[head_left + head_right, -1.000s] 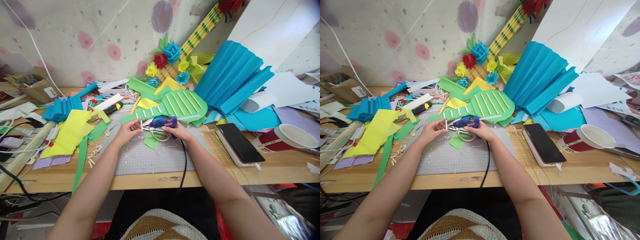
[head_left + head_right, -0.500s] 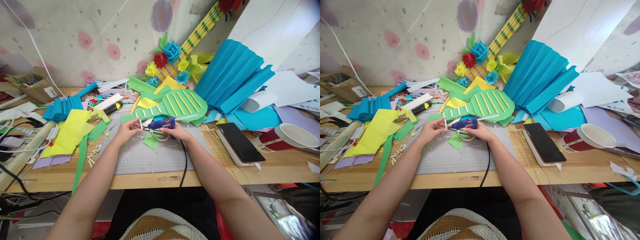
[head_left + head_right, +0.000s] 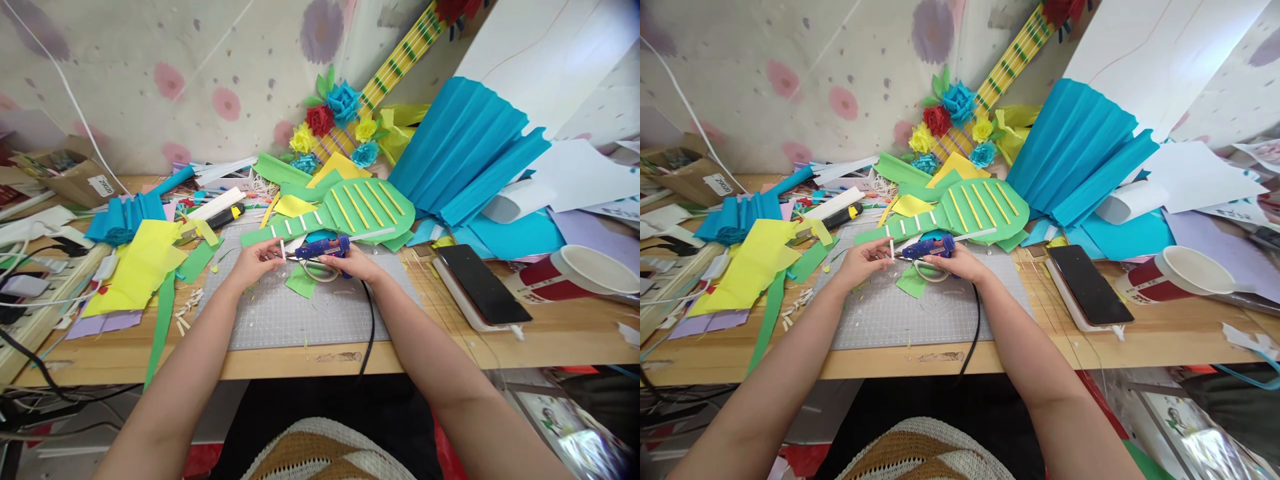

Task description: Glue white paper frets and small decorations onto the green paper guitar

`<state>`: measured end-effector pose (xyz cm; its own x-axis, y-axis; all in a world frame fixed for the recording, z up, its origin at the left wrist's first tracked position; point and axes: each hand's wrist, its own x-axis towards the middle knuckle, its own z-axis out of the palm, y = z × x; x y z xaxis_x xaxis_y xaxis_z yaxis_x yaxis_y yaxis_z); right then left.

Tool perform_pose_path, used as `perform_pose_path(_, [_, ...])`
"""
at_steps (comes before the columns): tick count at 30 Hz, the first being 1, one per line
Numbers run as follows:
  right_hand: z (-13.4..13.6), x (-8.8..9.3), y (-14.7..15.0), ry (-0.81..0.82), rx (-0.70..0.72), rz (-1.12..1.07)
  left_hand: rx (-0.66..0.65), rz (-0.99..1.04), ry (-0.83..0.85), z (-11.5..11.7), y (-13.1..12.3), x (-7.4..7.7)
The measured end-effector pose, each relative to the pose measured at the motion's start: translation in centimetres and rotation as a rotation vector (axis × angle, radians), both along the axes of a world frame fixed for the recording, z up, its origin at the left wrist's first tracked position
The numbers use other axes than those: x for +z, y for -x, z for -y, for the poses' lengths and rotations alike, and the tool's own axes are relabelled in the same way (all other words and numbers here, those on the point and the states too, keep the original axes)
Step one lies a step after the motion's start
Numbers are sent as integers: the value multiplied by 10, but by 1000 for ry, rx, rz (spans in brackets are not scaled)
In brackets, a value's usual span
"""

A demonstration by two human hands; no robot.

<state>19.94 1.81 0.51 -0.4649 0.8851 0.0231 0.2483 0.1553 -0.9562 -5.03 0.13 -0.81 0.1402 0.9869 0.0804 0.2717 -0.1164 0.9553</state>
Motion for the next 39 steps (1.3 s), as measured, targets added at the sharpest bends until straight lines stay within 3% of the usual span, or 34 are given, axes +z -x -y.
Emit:
perform_pose_path(8, [-4,-6,-3,-27,-18,18,-12,-69,-11,5,-5,11])
perform_pose_path(39, [-9,-11,-4,3,-95,14,-73,-12,52,7,-5,6])
